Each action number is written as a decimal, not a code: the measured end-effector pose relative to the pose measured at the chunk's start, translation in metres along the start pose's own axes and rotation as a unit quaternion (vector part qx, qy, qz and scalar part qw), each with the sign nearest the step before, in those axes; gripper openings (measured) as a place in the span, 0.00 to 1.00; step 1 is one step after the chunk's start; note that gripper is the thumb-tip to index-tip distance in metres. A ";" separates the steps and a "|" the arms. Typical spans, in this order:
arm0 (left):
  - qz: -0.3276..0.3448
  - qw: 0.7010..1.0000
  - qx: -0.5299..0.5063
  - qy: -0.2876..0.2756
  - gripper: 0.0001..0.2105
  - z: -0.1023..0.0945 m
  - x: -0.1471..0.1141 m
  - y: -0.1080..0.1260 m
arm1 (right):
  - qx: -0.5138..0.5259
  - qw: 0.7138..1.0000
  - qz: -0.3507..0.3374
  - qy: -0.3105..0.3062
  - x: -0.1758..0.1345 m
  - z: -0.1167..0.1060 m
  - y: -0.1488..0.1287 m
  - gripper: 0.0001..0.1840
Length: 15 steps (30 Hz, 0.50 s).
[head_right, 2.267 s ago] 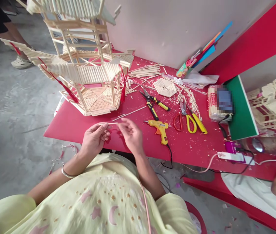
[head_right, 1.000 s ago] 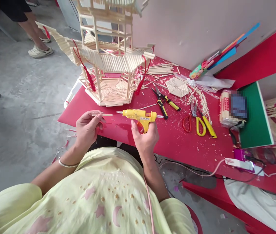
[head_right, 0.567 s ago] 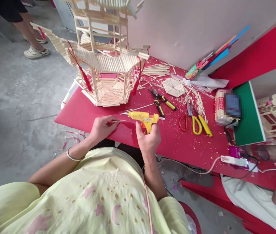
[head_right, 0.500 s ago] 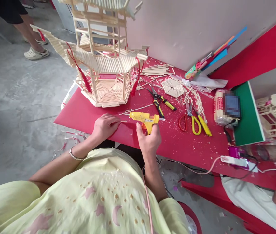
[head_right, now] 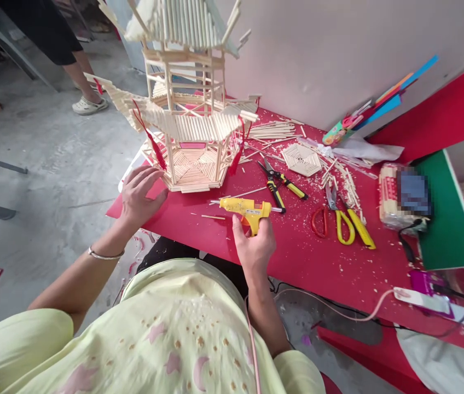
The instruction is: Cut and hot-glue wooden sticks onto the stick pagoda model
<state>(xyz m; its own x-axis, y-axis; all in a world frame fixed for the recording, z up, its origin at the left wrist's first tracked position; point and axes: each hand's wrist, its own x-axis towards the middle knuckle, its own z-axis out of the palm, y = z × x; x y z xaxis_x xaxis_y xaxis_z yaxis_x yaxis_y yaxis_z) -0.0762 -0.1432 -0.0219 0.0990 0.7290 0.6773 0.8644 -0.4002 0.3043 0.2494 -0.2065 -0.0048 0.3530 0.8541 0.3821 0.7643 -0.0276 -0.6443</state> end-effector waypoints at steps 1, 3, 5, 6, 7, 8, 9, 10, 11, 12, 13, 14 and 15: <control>0.004 1.000 0.006 -0.021 0.14 0.002 0.005 -0.003 | 0.002 1.000 0.003 0.000 0.000 0.000 -0.001 0.29; 0.002 0.998 0.015 -0.058 0.12 0.005 0.012 -0.005 | 0.009 1.000 0.007 0.002 0.000 0.000 -0.002 0.29; 0.001 0.995 0.014 -0.095 0.10 0.009 0.018 -0.004 | 0.013 1.000 0.011 0.001 0.000 0.000 -0.003 0.28; 0.000 0.994 0.011 -0.109 0.08 0.011 0.020 -0.004 | 0.013 1.000 0.014 -0.004 0.000 0.001 -0.003 0.28; -0.003 0.993 0.008 -0.117 0.07 0.013 0.023 -0.005 | 0.014 1.000 0.018 -0.009 0.001 0.001 -0.004 0.28; -0.006 0.992 0.004 -0.124 0.06 0.015 0.025 -0.006 | 0.015 1.000 0.021 -0.013 0.002 0.002 -0.005 0.28; -0.008 0.991 -0.002 -0.132 0.06 0.017 0.028 -0.008 | 0.016 1.000 0.022 -0.014 0.004 0.002 -0.006 0.28; -0.007 0.990 -0.010 -0.142 0.08 0.018 0.031 -0.009 | 0.019 1.000 0.021 -0.013 0.006 0.002 -0.008 0.28; -0.003 0.988 -0.022 -0.152 0.09 0.019 0.034 -0.010 | 0.022 1.000 0.019 -0.010 0.008 0.003 -0.010 0.29; 0.004 0.986 -0.035 -0.162 0.12 0.020 0.036 -0.012 | 0.027 1.000 0.015 -0.006 0.010 0.003 -0.012 0.29; 0.012 0.984 -0.049 -0.171 0.14 0.020 0.039 -0.012 | 0.032 0.999 0.011 -0.003 0.013 0.004 -0.014 0.29; 0.019 0.982 -0.063 -0.178 0.16 0.019 0.041 -0.013 | 0.037 0.999 0.006 0.000 0.015 0.004 -0.016 0.29; 0.025 0.980 -0.076 -0.181 0.17 0.019 0.042 -0.013 | 0.043 0.999 0.002 0.003 0.017 0.005 -0.018 0.29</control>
<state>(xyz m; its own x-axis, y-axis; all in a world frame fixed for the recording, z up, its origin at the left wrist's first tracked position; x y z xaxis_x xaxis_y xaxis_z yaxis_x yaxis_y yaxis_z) -0.0739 -0.0967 -0.0094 0.3322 0.8441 0.4208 0.7728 -0.4994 0.3917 0.2390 -0.1887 0.0105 0.3591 0.8511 0.3831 0.7144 0.0135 -0.6997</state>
